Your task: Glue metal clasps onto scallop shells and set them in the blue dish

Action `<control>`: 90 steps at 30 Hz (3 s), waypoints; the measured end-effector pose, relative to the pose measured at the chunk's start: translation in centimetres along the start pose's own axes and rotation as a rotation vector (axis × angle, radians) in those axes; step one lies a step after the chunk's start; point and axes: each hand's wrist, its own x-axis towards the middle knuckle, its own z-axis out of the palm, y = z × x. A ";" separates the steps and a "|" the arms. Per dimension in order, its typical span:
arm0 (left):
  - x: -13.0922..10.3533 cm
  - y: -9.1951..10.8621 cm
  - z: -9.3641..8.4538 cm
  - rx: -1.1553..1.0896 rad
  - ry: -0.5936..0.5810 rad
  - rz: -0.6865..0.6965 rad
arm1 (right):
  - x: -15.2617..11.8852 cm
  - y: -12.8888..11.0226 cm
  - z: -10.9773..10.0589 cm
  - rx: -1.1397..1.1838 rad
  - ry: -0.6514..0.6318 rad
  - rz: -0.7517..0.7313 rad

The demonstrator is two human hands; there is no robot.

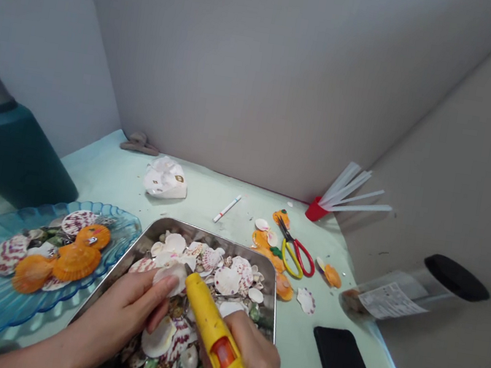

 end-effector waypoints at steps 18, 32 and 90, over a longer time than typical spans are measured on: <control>0.2 -1.0 -0.1 -0.243 0.080 0.035 | 0.9 -1.6 -1.8 -0.430 -0.299 0.149; 0.1 -1.2 -0.1 -0.254 0.120 0.088 | 4.4 -1.4 -3.4 -0.779 -0.334 0.084; -0.2 -0.4 0.5 -0.350 -0.166 0.029 | 5.8 -3.5 0.0 0.346 -0.194 0.209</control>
